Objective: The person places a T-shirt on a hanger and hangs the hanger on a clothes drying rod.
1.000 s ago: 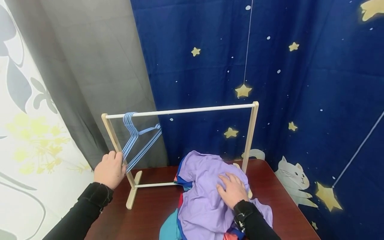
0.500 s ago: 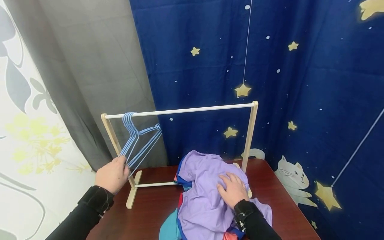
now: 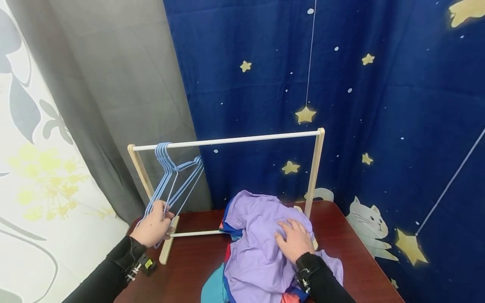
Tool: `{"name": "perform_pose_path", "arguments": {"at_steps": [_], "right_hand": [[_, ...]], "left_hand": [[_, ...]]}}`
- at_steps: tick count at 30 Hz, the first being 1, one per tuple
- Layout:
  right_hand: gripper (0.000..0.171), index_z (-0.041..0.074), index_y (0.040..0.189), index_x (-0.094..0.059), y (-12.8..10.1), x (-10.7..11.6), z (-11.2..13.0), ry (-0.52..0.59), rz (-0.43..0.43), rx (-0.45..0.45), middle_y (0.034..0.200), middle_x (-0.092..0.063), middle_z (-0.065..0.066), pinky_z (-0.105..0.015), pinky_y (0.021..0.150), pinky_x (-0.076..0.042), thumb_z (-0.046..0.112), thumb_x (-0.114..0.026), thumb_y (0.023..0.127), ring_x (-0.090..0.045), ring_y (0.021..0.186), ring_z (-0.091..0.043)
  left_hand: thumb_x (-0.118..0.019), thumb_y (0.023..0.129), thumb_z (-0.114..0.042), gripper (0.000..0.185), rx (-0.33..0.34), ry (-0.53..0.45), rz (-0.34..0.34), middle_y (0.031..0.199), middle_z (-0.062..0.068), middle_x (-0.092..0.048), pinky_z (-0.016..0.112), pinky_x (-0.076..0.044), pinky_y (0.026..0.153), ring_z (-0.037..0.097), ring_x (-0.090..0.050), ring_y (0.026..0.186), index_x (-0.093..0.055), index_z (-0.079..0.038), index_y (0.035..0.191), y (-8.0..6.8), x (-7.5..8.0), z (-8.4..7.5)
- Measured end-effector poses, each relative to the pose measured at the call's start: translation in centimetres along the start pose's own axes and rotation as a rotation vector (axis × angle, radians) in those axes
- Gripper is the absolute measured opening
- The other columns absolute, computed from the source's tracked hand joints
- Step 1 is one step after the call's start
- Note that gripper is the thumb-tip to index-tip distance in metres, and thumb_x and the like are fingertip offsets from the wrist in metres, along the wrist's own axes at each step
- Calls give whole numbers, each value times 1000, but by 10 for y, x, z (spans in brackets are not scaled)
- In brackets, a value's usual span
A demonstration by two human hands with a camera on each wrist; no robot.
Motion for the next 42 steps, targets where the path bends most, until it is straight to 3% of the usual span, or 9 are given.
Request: {"name": "perform_pose_path", "arguments": {"at_steps": [3, 7, 16, 22, 33, 42], "right_hand": [[42, 14, 133, -66, 0, 0, 1, 11, 8, -9, 144, -53, -19, -72, 103, -31, 33, -66, 96, -42, 136, -42], [41, 16, 133, -67, -1, -1, 1, 19, 16, -14, 144, -53, -19, -73, 102, -31, 33, -65, 96, -42, 136, -43], [42, 15, 135, -66, -4, -2, -2, 27, 11, -14, 144, -53, -19, -72, 102, -32, 33, -65, 97, -42, 135, -43], [44, 13, 135, -65, -6, -5, -2, 31, 5, -13, 143, -54, -19, -71, 100, -34, 33, -65, 96, -44, 134, -43], [44, 13, 137, -64, -7, -4, -2, 46, 13, -29, 144, -53, -19, -71, 101, -33, 33, -63, 97, -43, 135, -43], [43, 9, 135, -65, -8, -9, -6, 66, 4, -10, 141, -54, -23, -67, 104, -35, 29, -64, 97, -44, 133, -45]], "left_hand": [[-38, 98, 6, 35, 46, -113, 45, 120, 27, -51, 39, -57, 59, 26, -67, 80, -29, -4, 131, -1, -5, 0], [-36, 97, 8, 46, 84, -153, 36, 122, 26, -50, 39, -56, 55, 24, -67, 75, -27, -7, 140, -1, -10, 1], [-44, 103, -7, 42, 25, -50, -33, 105, 14, -57, 36, -49, 47, 18, -61, 65, -31, -6, 143, 1, -8, 1], [-54, 102, -11, 47, 3, -21, -54, 103, 13, -62, 36, -48, 51, 18, -61, 65, -33, -3, 144, 0, -3, -1], [-53, 102, -12, 49, -51, 28, -88, 101, 12, -65, 34, -49, 58, 16, -62, 64, -32, -2, 146, 1, 2, -6], [-54, 102, -12, 50, -66, 25, -126, 106, 12, -62, 34, -49, 67, 14, -63, 68, -33, 0, 145, -15, 0, -2]]}}
Point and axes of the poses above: each hand's wrist, its own y-axis towards the middle knuckle, its own x-axis out of the back of the hand, z = x × y, the point moved 1 cm from there along y, towards the middle knuckle
